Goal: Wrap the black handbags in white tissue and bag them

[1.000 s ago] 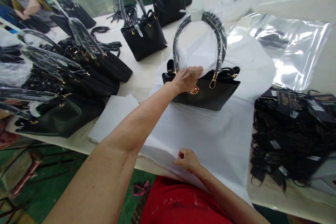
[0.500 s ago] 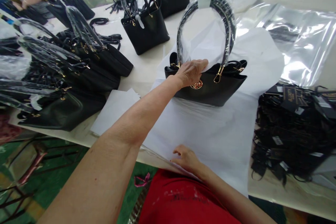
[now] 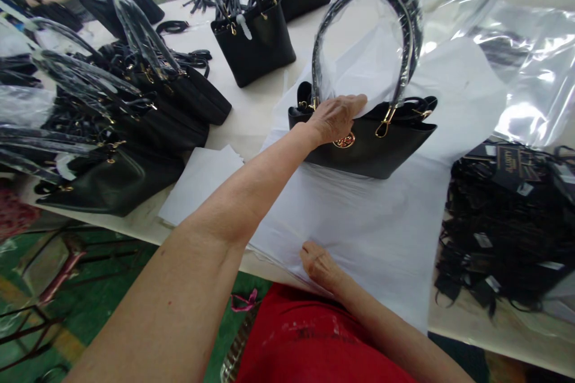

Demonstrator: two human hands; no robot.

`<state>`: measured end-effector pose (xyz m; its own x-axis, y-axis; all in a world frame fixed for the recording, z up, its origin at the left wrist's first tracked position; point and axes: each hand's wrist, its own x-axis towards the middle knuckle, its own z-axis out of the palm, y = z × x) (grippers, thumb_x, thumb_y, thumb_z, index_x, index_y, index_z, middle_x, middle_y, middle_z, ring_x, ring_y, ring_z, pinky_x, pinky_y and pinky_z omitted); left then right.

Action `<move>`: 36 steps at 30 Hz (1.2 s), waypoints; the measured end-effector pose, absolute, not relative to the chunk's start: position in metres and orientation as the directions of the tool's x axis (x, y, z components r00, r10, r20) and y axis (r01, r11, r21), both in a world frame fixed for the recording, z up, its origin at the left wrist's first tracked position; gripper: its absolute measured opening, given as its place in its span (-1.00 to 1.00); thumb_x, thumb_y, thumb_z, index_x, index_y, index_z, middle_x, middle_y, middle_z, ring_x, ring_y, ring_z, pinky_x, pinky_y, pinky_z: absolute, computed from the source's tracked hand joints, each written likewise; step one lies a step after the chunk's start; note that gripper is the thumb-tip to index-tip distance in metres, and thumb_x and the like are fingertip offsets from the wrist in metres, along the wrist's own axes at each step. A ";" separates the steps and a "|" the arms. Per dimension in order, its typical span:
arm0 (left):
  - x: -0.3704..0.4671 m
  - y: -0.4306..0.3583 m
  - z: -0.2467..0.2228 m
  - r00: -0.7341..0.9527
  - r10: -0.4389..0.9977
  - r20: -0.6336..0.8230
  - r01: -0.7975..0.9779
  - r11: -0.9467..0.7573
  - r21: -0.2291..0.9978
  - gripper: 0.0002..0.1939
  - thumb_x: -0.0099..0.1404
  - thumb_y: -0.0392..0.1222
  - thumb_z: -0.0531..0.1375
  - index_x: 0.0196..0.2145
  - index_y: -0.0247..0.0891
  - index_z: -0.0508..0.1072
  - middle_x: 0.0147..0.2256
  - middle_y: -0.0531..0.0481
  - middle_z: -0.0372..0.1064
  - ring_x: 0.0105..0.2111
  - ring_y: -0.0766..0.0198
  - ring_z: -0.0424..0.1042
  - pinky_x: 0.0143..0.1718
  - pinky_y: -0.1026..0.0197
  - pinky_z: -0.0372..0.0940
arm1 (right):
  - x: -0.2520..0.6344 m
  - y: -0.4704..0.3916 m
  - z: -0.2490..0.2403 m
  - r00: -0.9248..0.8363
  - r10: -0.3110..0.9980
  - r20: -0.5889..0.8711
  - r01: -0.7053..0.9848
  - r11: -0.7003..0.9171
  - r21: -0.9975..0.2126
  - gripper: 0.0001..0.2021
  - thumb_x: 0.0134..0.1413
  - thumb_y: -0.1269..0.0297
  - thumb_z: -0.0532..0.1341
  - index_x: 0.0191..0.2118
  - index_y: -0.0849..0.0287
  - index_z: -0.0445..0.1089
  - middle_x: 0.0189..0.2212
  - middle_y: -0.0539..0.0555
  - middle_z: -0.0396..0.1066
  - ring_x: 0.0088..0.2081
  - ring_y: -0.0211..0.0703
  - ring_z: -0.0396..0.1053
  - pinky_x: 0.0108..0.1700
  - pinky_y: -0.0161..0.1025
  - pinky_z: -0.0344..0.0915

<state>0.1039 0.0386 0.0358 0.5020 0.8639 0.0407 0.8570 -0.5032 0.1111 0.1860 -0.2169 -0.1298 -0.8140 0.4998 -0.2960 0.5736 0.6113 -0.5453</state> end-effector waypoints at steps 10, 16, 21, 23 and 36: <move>0.103 0.040 0.036 0.496 0.868 0.028 0.854 -0.494 0.163 -0.66 0.17 -0.45 -0.01 -0.09 -0.29 0.28 -0.12 -0.09 0.35 -0.08 0.09 0.33 -0.11 0.14 0.20 | 0.187 -0.214 -0.132 -0.828 0.450 -0.335 0.560 0.641 -0.524 -0.74 0.12 0.61 -0.01 -0.21 0.29 0.39 -0.23 0.20 0.37 -0.22 -0.14 0.29 -0.19 -0.27 0.25; 0.104 0.038 0.037 0.494 0.869 0.034 0.851 -0.492 0.186 -0.67 0.17 -0.45 0.00 -0.10 -0.28 0.29 -0.13 -0.10 0.35 -0.07 0.07 0.33 -0.11 0.12 0.21 | 0.188 -0.210 -0.131 -0.830 0.444 -0.336 0.557 0.638 -0.531 -0.70 0.16 0.61 -0.04 -0.16 0.26 0.38 -0.24 0.15 0.37 -0.21 -0.19 0.29 -0.20 -0.33 0.25; 0.105 0.039 0.037 0.488 0.872 0.024 0.857 -0.485 0.172 -0.68 0.17 -0.44 0.03 -0.10 -0.30 0.29 -0.13 -0.11 0.35 -0.07 0.04 0.33 -0.11 0.11 0.22 | 0.187 -0.210 -0.129 -0.821 0.450 -0.351 0.570 0.625 -0.533 -0.72 0.16 0.58 -0.02 -0.20 0.25 0.41 -0.23 0.15 0.37 -0.18 -0.18 0.29 -0.20 -0.33 0.24; 0.105 0.040 0.038 0.486 0.873 0.023 0.858 -0.482 0.178 -0.67 0.17 -0.44 0.03 -0.10 -0.30 0.30 -0.14 -0.11 0.36 -0.07 0.04 0.33 -0.11 0.11 0.22 | 0.188 -0.211 -0.127 -0.816 0.457 -0.355 0.578 0.618 -0.533 -0.76 0.15 0.55 0.01 -0.22 0.27 0.41 -0.23 0.17 0.36 -0.17 -0.16 0.29 -0.16 -0.31 0.23; 0.104 0.041 0.034 0.490 0.869 0.064 0.852 -0.493 0.173 -0.63 0.16 -0.46 -0.01 -0.08 -0.33 0.32 -0.16 -0.10 0.38 -0.11 0.15 0.35 -0.15 0.20 0.19 | 0.194 -0.215 -0.122 -0.815 0.468 -0.340 0.574 0.580 -0.578 -0.73 -0.03 0.28 0.21 -0.19 0.31 0.36 -0.16 0.22 0.32 -0.12 -0.04 0.24 -0.05 -0.17 0.20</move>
<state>0.1036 0.0413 0.0345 0.4901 0.8693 0.0636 0.8525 -0.4933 0.1730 0.1939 -0.2146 -0.1222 -0.8153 0.4684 -0.3404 0.5744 0.5799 -0.5778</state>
